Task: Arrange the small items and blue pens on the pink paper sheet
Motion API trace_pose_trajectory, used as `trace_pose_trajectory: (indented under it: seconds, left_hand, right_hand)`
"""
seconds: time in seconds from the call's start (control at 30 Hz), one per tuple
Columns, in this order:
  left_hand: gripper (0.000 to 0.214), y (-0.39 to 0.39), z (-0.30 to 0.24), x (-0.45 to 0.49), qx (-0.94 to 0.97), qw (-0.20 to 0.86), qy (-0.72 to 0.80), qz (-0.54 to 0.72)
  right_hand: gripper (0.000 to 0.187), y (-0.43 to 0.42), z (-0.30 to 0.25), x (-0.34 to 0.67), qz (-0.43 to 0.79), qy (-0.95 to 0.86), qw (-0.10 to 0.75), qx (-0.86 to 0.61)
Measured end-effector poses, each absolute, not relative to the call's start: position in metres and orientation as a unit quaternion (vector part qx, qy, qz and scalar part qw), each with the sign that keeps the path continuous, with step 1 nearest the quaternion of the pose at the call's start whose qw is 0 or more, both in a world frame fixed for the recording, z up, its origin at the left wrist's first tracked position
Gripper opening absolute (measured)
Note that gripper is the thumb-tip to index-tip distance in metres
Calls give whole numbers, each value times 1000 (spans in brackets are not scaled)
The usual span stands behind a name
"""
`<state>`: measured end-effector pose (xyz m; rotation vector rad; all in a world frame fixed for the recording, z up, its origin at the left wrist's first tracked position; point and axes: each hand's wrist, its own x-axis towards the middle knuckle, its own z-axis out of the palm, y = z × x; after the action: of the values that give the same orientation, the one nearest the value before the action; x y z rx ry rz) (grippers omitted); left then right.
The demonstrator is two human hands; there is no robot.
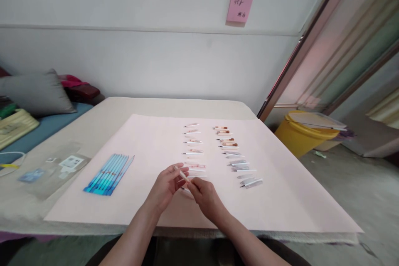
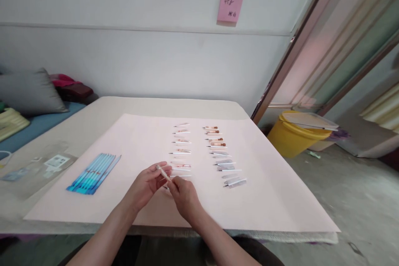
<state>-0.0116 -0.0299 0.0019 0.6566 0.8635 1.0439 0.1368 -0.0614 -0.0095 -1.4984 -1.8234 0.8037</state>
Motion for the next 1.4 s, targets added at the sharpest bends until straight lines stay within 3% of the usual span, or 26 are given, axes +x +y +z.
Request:
trace_pose_trajectory:
  seconds: [0.2,0.43,0.8,1.03,1.13,1.27,1.33,1.4]
  left_hand:
    - [18,-29,-4,-14,327,685,438,481]
    - [28,-30,1,-9,300,739,382,467]
    - [25,-32,-12,-11,316,649,489,489]
    - [25,-32,-14,-12,313,643,501,488]
    - [25,-31,-11,-13,301,649,493,495]
    - [25,-29,-7,-13,295,652,477,510]
    - [25,-28,-7,-13,298,650,479,508]
    - [25,-28,-8,-13,294,645,489,508]
  right_hand:
    - [30,-65,-9,134,295,-700,324,-565]
    - [34,-62,-6,137,332,-684,330,-559]
    - [31,-65,-11,134,273,-711,309,-570]
    - [28,-66,-12,135,166,-762,248,-575]
    - [31,-65,-7,136,253,-725,288,-571]
    - [42,-61,4,141,529,-586,326,-521]
    - [34,-59,6,142,554,-562,325,-521]
    - [25,-58,5,143,472,-601,334,-552]
